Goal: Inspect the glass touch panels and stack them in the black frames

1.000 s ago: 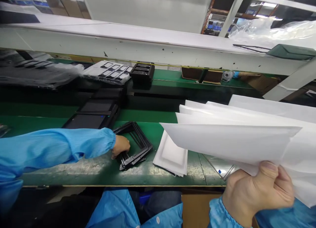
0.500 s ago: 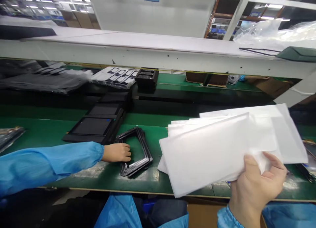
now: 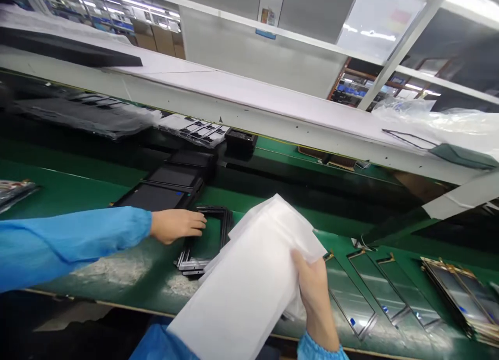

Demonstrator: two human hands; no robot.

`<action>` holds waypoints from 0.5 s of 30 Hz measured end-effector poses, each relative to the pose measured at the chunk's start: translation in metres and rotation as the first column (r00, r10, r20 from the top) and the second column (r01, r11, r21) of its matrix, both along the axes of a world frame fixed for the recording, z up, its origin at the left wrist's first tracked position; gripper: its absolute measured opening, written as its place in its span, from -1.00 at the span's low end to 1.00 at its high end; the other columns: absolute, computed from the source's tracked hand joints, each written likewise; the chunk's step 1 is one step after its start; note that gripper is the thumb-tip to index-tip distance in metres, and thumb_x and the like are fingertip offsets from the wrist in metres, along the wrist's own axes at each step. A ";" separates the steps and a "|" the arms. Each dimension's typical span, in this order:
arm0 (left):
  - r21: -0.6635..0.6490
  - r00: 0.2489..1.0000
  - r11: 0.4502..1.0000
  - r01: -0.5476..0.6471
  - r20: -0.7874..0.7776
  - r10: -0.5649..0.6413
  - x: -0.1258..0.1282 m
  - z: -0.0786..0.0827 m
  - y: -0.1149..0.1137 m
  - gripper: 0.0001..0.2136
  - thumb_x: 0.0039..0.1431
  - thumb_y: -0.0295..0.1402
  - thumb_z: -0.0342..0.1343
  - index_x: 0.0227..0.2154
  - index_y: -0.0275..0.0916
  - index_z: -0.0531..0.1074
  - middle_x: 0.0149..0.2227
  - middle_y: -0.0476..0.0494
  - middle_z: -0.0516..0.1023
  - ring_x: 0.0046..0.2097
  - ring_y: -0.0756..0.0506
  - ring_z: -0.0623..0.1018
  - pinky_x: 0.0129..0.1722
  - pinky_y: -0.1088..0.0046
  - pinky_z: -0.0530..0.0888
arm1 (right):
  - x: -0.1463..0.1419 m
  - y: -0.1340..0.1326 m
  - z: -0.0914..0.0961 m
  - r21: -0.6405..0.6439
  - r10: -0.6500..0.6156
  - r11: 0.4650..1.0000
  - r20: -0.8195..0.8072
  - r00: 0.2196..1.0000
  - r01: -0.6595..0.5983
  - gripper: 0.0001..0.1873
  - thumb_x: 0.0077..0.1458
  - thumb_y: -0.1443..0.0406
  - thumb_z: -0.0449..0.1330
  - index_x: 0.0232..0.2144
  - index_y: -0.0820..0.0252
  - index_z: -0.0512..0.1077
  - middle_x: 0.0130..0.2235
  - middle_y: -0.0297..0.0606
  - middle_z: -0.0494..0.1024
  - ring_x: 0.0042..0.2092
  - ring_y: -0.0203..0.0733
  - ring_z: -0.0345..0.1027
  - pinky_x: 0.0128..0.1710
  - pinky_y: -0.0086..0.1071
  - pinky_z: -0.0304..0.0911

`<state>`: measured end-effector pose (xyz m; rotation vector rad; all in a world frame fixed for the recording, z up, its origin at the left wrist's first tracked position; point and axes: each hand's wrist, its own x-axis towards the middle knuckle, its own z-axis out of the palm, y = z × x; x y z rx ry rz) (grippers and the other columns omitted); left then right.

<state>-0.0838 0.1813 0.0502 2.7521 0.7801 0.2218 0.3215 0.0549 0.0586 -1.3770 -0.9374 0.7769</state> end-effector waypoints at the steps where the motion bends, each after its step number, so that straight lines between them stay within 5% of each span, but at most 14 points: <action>1: -0.067 0.996 0.997 -0.029 0.083 0.035 0.002 0.009 -0.007 -0.70 0.15 -0.48 0.26 -0.07 -0.12 0.71 -0.01 -0.22 0.74 0.12 -0.27 0.63 0.23 0.27 0.45 | -0.008 0.005 0.001 0.013 0.033 0.999 0.002 0.999 -0.033 -0.63 0.01 0.10 0.44 -0.10 0.03 0.70 -0.14 -0.16 0.77 -0.01 0.32 0.67 -0.03 0.09 0.61; 4: -0.225 0.934 0.960 -0.164 0.278 0.224 0.020 0.031 -0.031 -0.54 0.55 -0.27 -0.19 0.31 -0.16 0.47 0.12 -0.24 0.69 0.11 -0.24 0.66 0.16 0.22 0.50 | -0.035 0.026 0.005 0.037 0.114 0.993 0.021 0.993 -0.115 -0.60 0.04 0.08 0.41 -0.04 -0.07 0.69 -0.15 -0.22 0.77 0.01 0.29 0.67 -0.05 0.07 0.63; 7: -0.335 0.852 0.913 -0.233 0.383 0.358 0.041 0.044 -0.041 -0.37 0.59 -0.11 -0.45 0.32 -0.22 0.45 0.00 -0.26 0.74 -0.01 -0.21 0.73 0.04 0.26 0.56 | -0.063 0.057 0.010 0.086 0.139 0.984 0.160 0.977 -0.154 -0.24 0.02 0.08 0.44 0.29 -0.17 0.47 0.17 -0.23 0.64 0.19 0.24 0.56 0.10 0.00 0.55; 9: -0.517 0.726 0.835 -0.191 0.498 0.474 0.045 0.052 -0.037 -0.39 0.55 0.03 -0.29 0.29 -0.23 0.46 0.03 -0.30 0.72 0.00 -0.24 0.73 -0.04 0.27 0.59 | -0.084 0.078 0.015 0.130 0.101 0.981 0.305 0.947 -0.146 0.02 0.00 0.09 0.46 0.47 -0.16 0.20 0.38 -0.18 0.43 0.28 0.24 0.45 0.15 -0.02 0.49; 11: -0.610 0.603 0.771 -0.182 0.550 0.578 0.038 0.063 -0.029 -0.43 0.39 0.06 0.11 0.26 -0.24 0.46 0.10 -0.33 0.69 0.04 -0.30 0.71 -0.08 0.26 0.62 | -0.108 0.095 0.022 0.184 0.061 0.972 0.410 0.910 -0.148 0.14 0.02 0.07 0.45 0.54 -0.01 0.04 0.43 -0.01 0.32 0.28 0.29 0.44 0.07 -0.03 0.51; 13: -0.619 0.524 0.738 -0.269 0.549 0.652 0.020 0.079 -0.020 -0.38 0.15 -0.12 0.42 0.22 -0.27 0.48 0.11 -0.34 0.67 0.06 -0.33 0.68 -0.06 0.23 0.63 | -0.134 0.104 0.031 0.249 0.094 0.944 0.429 0.898 -0.218 0.17 0.07 0.05 0.42 0.55 0.19 -0.03 0.36 0.17 0.40 0.18 0.30 0.52 -0.07 -0.11 0.54; 15: -0.621 0.452 0.690 -0.371 0.528 0.719 -0.011 0.100 -0.013 -0.44 0.08 -0.30 0.49 0.13 -0.33 0.52 0.07 -0.33 0.68 0.03 -0.32 0.68 -0.03 0.19 0.63 | -0.157 0.108 0.041 0.271 0.239 0.895 0.379 0.894 -0.354 0.23 0.12 0.03 0.38 0.57 0.26 -0.21 0.22 0.20 0.54 0.01 0.19 0.62 -0.18 -0.18 0.53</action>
